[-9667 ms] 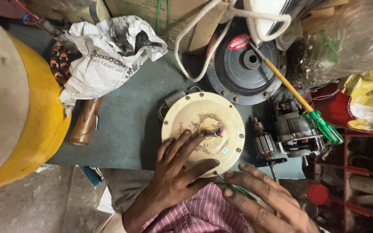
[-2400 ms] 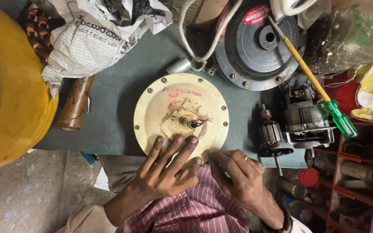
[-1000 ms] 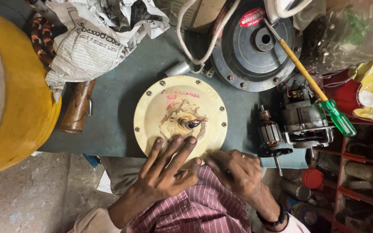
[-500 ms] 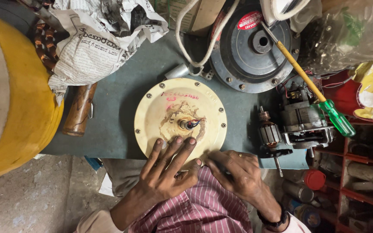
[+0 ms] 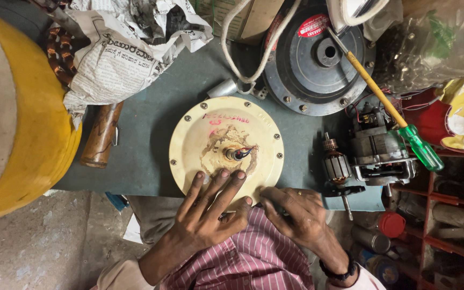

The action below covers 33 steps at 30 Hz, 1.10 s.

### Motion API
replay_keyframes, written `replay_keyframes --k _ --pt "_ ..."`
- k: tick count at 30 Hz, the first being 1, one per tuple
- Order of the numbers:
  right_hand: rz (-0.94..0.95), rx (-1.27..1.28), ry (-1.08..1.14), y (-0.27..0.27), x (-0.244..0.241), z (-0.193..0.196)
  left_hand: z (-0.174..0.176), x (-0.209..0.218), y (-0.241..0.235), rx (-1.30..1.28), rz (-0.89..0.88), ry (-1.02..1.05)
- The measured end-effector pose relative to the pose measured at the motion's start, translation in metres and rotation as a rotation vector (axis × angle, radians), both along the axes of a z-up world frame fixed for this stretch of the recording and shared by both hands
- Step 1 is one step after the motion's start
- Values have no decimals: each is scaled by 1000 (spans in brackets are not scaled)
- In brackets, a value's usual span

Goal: The person uses a screwdriver to tighten screws on a circular off-white electrical component mounted on a workbench. They rotate the component to access different screw locations and continue tightening throughout the clip.

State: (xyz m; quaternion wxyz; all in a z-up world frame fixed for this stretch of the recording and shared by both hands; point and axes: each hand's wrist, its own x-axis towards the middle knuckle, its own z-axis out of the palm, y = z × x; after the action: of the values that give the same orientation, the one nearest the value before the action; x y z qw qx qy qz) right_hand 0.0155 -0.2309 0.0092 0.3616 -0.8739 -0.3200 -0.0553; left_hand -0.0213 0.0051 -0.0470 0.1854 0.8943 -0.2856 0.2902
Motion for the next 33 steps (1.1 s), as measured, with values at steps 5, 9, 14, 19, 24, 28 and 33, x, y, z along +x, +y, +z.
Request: replay_keyframes --k 5,9,14,19,24,28,33 --pt "-3 1 5 -2 -1 -1 -8 1 -2 -18 7 -28" --pt "-35 -2 -31 0 -1 -1 -10 0 -3 -17 8 -30" --pt "-50 61 44 2 1 1 -7 -1 -3 -29 4 -14" --pt "-30 50 107 1 3 5 -3 1 -3 -51 12 -22" --pt "29 57 114 2 5 8 -1 1 -4 -48 14 -14" --pt "20 36 84 3 4 9 -2 2 -4 -43 18 -17" --pt "23 29 48 -3 0 -2 -7 -3 -4 -38 20 -1"
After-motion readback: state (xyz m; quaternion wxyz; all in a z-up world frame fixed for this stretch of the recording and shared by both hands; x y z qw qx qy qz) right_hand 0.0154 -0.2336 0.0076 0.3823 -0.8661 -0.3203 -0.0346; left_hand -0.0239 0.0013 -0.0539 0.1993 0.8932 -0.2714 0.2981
